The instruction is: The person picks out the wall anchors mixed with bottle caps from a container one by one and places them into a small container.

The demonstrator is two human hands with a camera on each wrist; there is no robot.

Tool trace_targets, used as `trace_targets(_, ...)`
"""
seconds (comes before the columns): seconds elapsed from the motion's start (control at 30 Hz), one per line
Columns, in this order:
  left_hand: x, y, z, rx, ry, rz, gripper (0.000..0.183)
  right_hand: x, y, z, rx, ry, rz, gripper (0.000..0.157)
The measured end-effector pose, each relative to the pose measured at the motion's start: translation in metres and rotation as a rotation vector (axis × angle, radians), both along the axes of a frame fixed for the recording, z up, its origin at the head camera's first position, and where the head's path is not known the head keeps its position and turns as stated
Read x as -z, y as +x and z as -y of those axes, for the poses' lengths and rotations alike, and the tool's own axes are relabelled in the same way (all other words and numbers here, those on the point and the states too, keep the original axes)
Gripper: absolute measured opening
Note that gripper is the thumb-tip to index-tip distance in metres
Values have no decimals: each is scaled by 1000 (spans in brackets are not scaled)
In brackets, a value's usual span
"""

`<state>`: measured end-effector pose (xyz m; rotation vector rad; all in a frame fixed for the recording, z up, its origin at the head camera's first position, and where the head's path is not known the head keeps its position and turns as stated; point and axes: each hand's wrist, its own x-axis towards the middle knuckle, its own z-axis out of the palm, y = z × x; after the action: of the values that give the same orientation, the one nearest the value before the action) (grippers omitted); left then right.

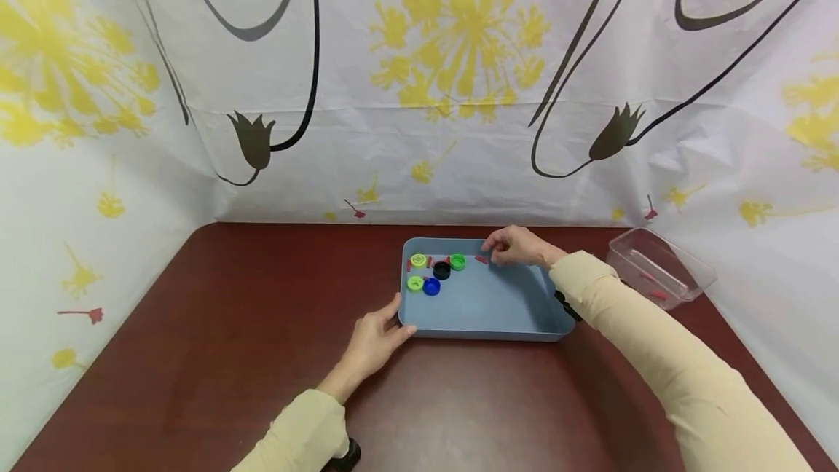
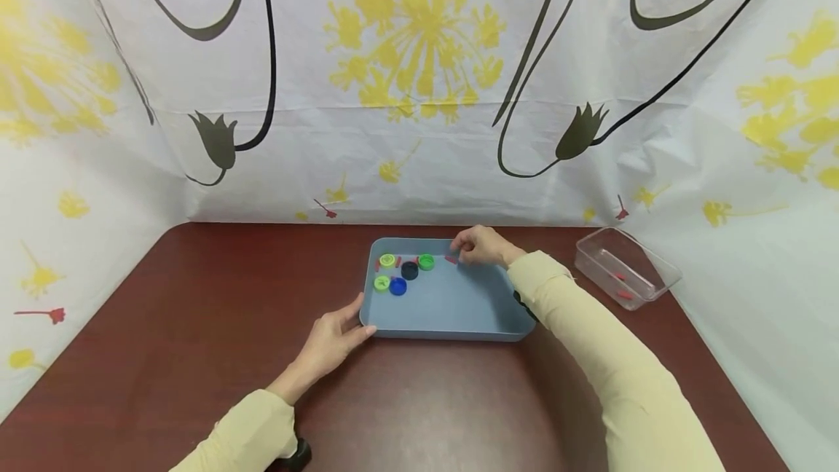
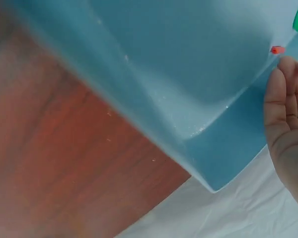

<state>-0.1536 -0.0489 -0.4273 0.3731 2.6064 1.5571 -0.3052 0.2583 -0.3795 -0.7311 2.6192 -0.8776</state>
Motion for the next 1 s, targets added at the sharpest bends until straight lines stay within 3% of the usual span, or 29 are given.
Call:
trace_targets(0.2,1,5,-1,12,-5,8,65,9,-1,2,-89,99,-63,27)
trace_targets(0.47,1,7,0,37,25,-8,65,14,-3,1,-117,180,-91,32)
trace_targets(1.0,0,6,1,25,32,5,65,22,-7,2,-157,233,-125,31)
